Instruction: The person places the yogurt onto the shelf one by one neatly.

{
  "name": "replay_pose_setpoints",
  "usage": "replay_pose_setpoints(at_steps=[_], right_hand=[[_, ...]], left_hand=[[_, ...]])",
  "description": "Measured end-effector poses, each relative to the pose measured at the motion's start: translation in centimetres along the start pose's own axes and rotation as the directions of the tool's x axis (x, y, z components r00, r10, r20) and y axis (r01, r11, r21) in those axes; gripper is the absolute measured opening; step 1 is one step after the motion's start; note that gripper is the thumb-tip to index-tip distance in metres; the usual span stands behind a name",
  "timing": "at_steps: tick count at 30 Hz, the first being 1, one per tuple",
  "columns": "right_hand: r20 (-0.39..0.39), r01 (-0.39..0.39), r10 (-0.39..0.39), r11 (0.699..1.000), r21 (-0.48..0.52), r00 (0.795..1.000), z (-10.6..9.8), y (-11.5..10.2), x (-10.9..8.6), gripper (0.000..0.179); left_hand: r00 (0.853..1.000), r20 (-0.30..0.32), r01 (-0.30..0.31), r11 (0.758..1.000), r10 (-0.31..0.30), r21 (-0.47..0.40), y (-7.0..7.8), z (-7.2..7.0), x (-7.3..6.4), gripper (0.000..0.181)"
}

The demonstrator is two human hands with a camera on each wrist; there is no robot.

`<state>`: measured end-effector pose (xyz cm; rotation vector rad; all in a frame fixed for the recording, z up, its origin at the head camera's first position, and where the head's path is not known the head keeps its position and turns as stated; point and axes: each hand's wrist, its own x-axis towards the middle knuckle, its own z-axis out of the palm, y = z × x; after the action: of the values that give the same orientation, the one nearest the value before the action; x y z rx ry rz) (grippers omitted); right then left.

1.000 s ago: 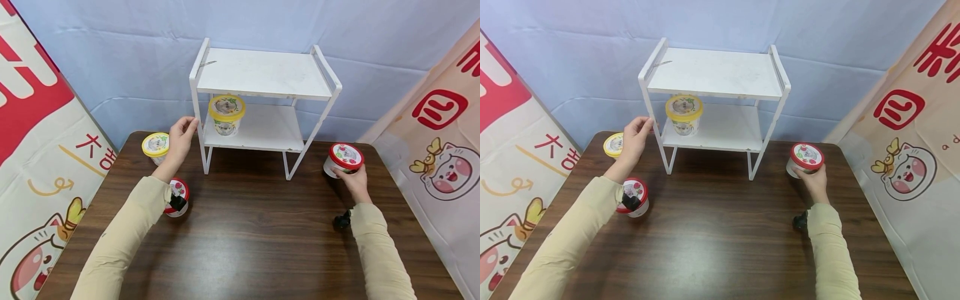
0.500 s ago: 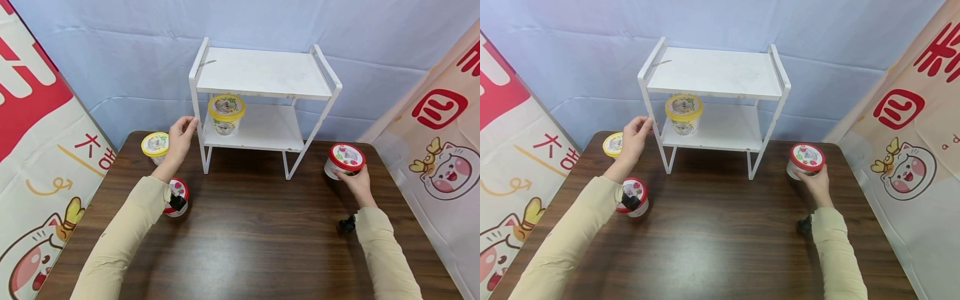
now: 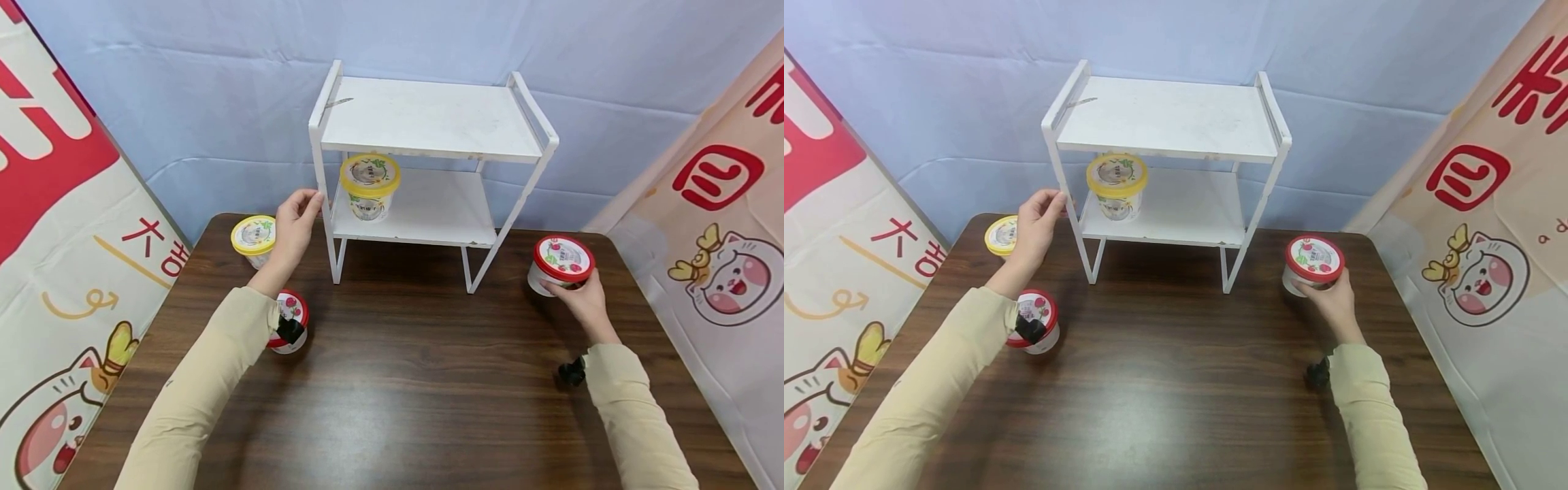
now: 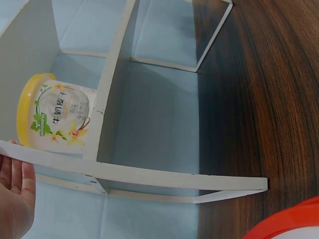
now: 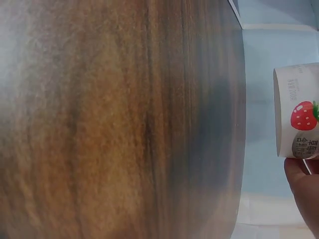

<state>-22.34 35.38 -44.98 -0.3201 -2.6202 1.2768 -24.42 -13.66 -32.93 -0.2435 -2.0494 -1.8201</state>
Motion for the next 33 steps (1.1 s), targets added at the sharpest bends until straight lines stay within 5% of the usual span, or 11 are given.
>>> replay_pose_setpoints(at_steps=[6, 13, 20, 33], right_hand=[[0.02, 0.028, -0.028, 1.0, -0.002, 0.999, -0.1, -0.3, -0.6, 0.09], [0.052, 0.047, -0.047, 0.999, -0.001, 0.998, -0.3, -0.9, -1.3, 0.091], [0.061, 0.065, -0.064, 0.998, -0.025, 0.996, -0.2, -1.1, -2.0, 0.087], [0.088, 0.097, -0.094, 0.995, -0.029, 0.992, -0.4, -2.2, -3.0, 0.09]], left_hand=[[1.0, 0.0, -0.001, 1.0, 0.001, -0.005, 0.0, 0.0, 0.0, 0.024], [1.0, -0.018, -0.015, 1.0, 0.015, -0.01, -2.8, -0.1, 1.0, 0.025], [1.0, -0.005, -0.022, 1.0, 0.022, 0.002, -0.3, 0.0, 0.1, 0.022], [1.0, -0.005, -0.014, 1.0, 0.014, -0.013, -0.1, 0.0, 0.0, 0.023]])
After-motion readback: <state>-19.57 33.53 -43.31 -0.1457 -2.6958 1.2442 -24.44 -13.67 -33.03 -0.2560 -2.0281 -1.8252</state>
